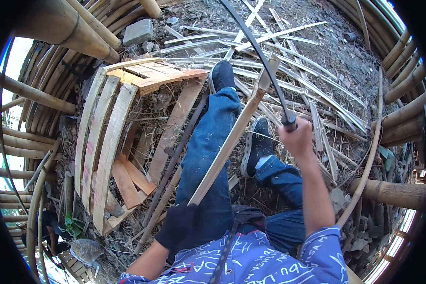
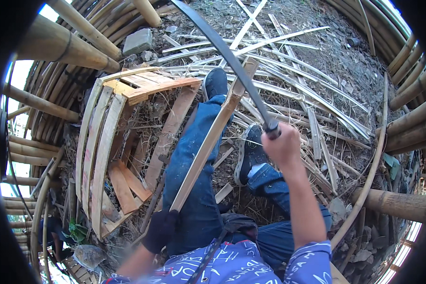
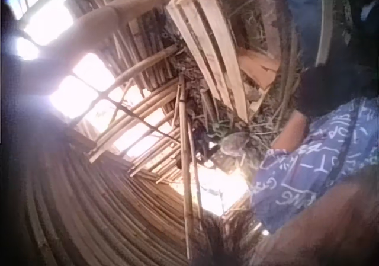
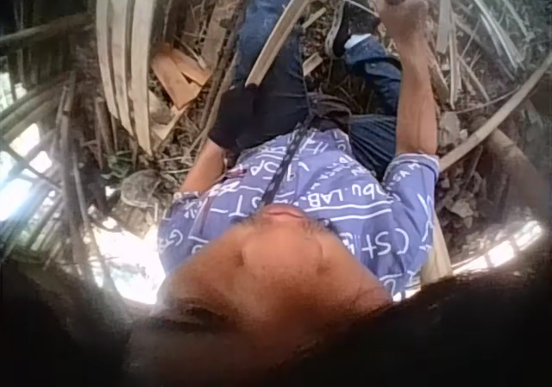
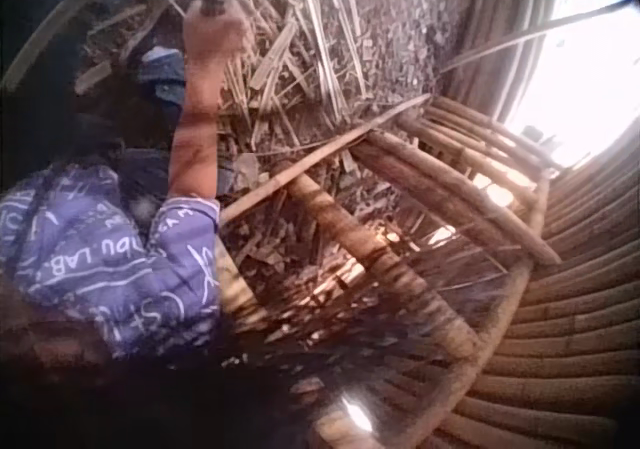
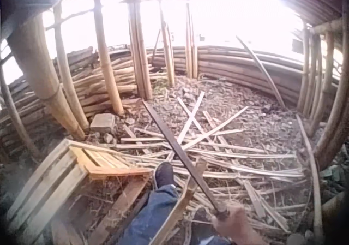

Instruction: The person shaves thin layers off a piece of wood using a large blade, repeatedly sliding the tool along the length of the material.

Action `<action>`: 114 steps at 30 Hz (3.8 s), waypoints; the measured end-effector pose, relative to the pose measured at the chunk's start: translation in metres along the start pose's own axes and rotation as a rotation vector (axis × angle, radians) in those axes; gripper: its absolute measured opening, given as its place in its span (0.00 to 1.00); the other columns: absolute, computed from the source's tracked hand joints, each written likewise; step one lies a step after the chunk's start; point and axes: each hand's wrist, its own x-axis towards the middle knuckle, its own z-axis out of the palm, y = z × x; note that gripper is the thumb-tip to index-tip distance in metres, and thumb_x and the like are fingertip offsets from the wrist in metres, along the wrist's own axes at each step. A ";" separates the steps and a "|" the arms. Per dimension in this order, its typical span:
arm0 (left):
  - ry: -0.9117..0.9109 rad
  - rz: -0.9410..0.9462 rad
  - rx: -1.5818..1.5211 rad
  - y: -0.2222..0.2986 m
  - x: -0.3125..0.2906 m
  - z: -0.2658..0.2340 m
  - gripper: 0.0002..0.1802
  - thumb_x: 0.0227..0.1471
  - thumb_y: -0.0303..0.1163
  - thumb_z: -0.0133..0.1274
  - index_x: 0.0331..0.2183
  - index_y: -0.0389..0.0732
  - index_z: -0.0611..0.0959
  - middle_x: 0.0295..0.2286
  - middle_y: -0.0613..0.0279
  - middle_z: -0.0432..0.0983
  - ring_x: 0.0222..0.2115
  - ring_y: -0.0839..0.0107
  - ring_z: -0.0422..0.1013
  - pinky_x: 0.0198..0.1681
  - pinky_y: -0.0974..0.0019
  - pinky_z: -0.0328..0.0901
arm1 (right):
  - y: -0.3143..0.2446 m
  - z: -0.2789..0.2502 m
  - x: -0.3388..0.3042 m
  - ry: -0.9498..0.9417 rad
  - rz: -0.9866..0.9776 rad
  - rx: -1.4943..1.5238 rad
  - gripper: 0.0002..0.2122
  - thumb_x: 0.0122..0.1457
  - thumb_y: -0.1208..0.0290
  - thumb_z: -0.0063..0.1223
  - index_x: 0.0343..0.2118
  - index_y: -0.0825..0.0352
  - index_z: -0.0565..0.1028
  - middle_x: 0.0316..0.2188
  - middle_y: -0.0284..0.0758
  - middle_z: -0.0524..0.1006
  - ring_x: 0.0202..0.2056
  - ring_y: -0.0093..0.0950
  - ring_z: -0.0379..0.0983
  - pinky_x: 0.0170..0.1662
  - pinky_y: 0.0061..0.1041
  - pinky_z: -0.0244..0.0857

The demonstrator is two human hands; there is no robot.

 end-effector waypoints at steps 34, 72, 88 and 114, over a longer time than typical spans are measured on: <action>-0.483 0.223 -0.115 -0.060 0.023 -0.017 0.08 0.41 0.28 0.54 0.19 0.41 0.70 0.15 0.55 0.66 0.18 0.53 0.67 0.21 0.57 0.60 | 0.053 0.004 0.113 0.105 0.048 -0.074 0.07 0.42 0.71 0.54 0.19 0.70 0.75 0.16 0.45 0.75 0.20 0.36 0.75 0.25 0.32 0.69; -0.114 0.465 0.171 -0.013 0.026 -0.004 0.05 0.43 0.23 0.50 0.22 0.38 0.69 0.17 0.48 0.67 0.22 0.47 0.68 0.22 0.53 0.60 | -0.042 0.035 -0.113 -0.073 -0.316 0.145 0.08 0.37 0.70 0.57 0.21 0.64 0.70 0.15 0.42 0.72 0.21 0.41 0.73 0.24 0.36 0.67; -0.198 0.478 0.136 -0.026 0.032 -0.002 0.07 0.38 0.25 0.52 0.21 0.41 0.68 0.15 0.52 0.65 0.19 0.49 0.67 0.21 0.53 0.59 | -0.006 0.065 -0.010 0.075 -0.243 -0.020 0.11 0.30 0.69 0.58 0.20 0.64 0.72 0.16 0.41 0.73 0.21 0.42 0.73 0.26 0.36 0.67; -0.298 -0.533 -0.898 -0.019 0.026 -0.009 0.25 0.59 0.51 0.40 0.15 0.48 0.66 0.09 0.70 0.58 0.09 0.75 0.57 0.11 0.72 0.50 | -0.035 0.055 -0.054 -0.049 -0.540 0.222 0.10 0.30 0.71 0.58 0.19 0.62 0.69 0.14 0.36 0.72 0.18 0.36 0.72 0.22 0.35 0.65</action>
